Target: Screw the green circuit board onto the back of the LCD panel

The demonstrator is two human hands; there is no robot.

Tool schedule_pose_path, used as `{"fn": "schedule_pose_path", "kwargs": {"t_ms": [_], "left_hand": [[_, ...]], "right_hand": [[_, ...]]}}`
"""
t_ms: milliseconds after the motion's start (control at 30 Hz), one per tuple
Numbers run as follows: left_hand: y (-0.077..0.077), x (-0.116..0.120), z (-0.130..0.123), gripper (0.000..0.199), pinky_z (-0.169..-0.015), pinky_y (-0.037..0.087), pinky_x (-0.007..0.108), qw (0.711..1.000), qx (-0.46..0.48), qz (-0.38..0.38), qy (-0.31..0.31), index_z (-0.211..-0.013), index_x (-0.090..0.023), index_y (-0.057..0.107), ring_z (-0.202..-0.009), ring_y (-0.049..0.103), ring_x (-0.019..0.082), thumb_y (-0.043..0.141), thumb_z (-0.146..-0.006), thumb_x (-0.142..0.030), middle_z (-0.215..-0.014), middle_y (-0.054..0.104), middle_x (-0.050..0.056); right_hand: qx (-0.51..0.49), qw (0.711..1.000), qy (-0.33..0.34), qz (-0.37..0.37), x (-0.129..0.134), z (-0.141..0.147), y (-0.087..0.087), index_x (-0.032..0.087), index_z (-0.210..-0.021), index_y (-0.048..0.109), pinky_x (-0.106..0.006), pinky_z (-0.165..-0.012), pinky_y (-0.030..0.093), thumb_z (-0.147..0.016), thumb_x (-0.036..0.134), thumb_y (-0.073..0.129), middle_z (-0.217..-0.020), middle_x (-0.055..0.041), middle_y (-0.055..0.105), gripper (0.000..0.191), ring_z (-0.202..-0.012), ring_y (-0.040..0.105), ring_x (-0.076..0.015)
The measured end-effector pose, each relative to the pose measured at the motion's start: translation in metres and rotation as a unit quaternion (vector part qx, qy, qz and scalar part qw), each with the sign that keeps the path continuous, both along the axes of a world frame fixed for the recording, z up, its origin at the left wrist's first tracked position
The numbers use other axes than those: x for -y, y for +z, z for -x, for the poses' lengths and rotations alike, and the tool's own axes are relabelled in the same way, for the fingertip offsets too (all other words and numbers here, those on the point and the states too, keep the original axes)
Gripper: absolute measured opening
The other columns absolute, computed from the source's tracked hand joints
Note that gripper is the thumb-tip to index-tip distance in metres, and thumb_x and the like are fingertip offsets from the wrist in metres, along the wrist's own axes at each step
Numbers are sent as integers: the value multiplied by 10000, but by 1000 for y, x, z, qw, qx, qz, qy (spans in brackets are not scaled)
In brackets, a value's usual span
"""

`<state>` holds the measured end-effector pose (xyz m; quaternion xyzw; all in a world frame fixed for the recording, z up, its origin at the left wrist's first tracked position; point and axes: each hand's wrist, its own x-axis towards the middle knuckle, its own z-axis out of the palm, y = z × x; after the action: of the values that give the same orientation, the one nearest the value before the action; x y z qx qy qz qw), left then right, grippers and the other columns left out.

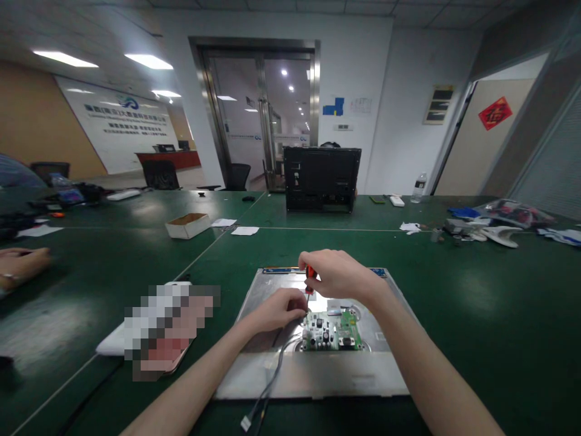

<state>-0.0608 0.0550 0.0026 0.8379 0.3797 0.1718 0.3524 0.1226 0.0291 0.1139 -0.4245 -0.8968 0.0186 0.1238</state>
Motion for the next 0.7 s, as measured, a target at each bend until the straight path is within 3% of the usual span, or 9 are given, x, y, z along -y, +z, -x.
{"fn": "schedule_pose_path", "kwargs": {"t_ms": [167, 433, 700], "left_hand": [[2, 0, 0, 30, -604, 384, 231, 1000, 1, -1, -4, -744, -160, 610, -630, 507, 139, 582, -746, -170, -629, 545, -30], [1, -2, 0, 45, -600, 390, 225, 1000, 3, 4, -9, -757, -154, 615, -617, 513, 127, 581, -741, -130, -657, 563, -30], [0, -3, 1, 53, -606, 397, 232, 1000, -6, 12, -9, -785, -157, 622, -628, 521, 134, 583, -750, -161, -672, 580, -24]], "right_hand": [[14, 1000, -9, -10, 0, 2, 1, 207, -978, 582, -261, -522, 234, -816, 267, 573, -880, -38, 694, 173, -736, 595, -178], [-2, 999, 43, 3, 3, -5, -1, 183, -991, 553, -257, -553, 271, -761, 168, 552, -955, -47, 673, 231, -794, 571, -170], [9, 999, 32, -3, 4, 1, 1, 183, -985, 555, -256, -536, 248, -797, 151, 525, -922, -39, 672, 192, -758, 563, -156]]}}
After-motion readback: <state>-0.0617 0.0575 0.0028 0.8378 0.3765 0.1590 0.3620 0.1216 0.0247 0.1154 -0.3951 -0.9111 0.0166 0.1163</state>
